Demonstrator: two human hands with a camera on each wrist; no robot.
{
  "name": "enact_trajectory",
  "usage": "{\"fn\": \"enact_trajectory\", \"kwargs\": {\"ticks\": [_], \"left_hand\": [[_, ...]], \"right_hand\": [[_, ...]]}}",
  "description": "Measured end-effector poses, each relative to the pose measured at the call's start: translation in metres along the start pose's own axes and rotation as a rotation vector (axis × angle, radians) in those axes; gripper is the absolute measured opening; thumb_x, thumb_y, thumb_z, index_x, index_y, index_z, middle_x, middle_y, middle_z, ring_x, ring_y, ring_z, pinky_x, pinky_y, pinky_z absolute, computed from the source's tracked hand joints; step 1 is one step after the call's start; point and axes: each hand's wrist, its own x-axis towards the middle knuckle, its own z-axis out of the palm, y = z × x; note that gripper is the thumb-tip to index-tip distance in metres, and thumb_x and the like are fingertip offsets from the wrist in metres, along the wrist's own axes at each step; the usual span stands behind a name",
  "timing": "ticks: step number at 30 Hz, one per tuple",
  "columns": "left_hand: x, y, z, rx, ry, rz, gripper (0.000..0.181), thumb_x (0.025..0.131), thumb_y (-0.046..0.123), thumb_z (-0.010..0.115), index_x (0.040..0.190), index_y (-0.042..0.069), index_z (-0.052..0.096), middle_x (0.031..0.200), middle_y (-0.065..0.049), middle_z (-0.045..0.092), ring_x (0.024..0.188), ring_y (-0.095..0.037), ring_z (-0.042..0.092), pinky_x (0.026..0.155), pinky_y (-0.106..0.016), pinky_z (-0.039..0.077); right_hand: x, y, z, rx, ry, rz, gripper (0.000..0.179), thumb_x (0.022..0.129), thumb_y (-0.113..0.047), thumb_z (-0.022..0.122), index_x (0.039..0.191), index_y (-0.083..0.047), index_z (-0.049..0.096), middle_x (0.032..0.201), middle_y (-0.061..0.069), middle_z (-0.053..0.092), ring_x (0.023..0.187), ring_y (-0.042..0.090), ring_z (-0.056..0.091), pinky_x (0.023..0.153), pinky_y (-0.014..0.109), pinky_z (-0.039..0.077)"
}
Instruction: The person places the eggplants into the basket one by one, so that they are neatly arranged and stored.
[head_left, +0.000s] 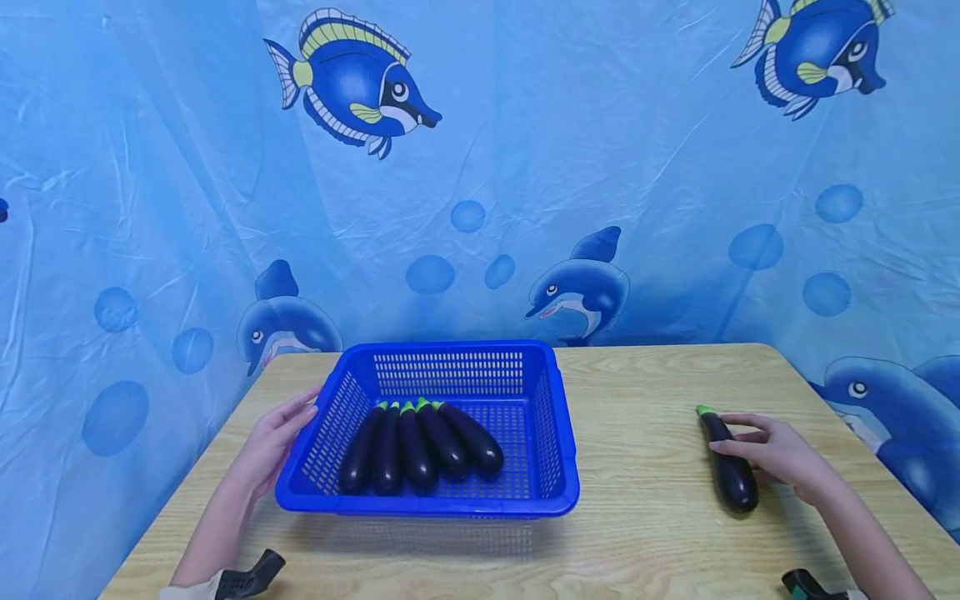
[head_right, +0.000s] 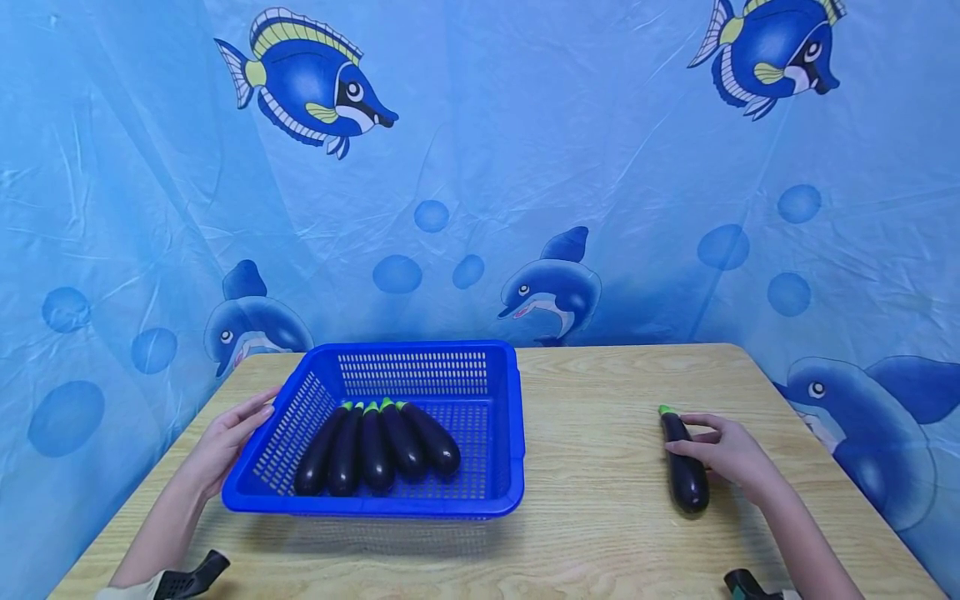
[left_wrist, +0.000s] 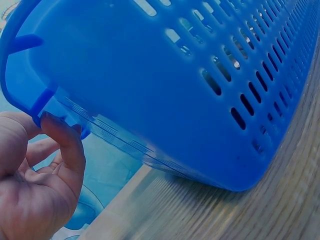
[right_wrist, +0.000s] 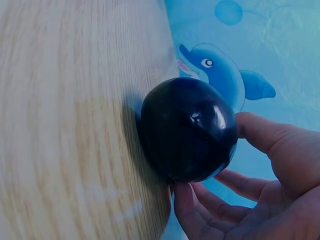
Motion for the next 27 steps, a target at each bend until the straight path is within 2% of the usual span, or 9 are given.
{"fn": "enact_trajectory", "kwargs": {"ticks": [5,9,13,19,27], "left_hand": [[0.000,0.001,0.001,0.010,0.014,-0.008,0.057,0.115,0.027,0.047,0.165,0.006,0.031,0.116,0.013,0.073,0.102,-0.010,0.074,0.084,-0.031,0.063],[0.000,0.001,0.002,0.016,0.021,-0.010,0.057,0.115,0.028,0.047,0.165,0.006,0.031,0.115,0.013,0.073,0.101,-0.009,0.073,0.084,-0.031,0.063],[-0.001,0.001,0.002,0.012,0.020,-0.009,0.056,0.115,0.028,0.047,0.164,0.007,0.032,0.115,0.012,0.073,0.101,-0.010,0.073,0.084,-0.031,0.063],[-0.001,0.001,0.002,0.010,0.022,-0.014,0.055,0.115,0.028,0.047,0.164,0.008,0.034,0.114,0.012,0.073,0.101,-0.010,0.074,0.084,-0.032,0.063],[0.000,0.001,0.001,0.009,0.023,-0.016,0.054,0.115,0.028,0.047,0.164,0.009,0.034,0.114,0.012,0.073,0.101,-0.010,0.074,0.084,-0.032,0.063]], "right_hand": [[-0.001,-0.002,0.000,0.008,-0.002,0.000,0.081,0.102,-0.031,0.071,0.155,0.014,0.030,0.136,0.045,0.053,0.084,0.019,0.062,0.066,0.033,0.056],[-0.002,-0.003,-0.001,0.014,-0.011,-0.001,0.081,0.102,-0.031,0.070,0.156,0.013,0.029,0.142,0.047,0.047,0.089,0.019,0.066,0.069,0.034,0.058],[-0.002,-0.005,-0.003,0.020,-0.024,-0.008,0.080,0.102,-0.030,0.070,0.157,0.013,0.028,0.146,0.049,0.040,0.100,0.028,0.072,0.076,0.039,0.062],[-0.004,-0.009,-0.004,0.014,-0.042,-0.018,0.080,0.104,-0.031,0.068,0.157,0.013,0.028,0.148,0.051,0.036,0.112,0.043,0.071,0.087,0.051,0.063],[-0.008,-0.016,-0.004,0.011,-0.057,-0.057,0.077,0.107,-0.032,0.063,0.157,0.014,0.026,0.147,0.051,0.037,0.111,0.041,0.071,0.090,0.057,0.061]]}}
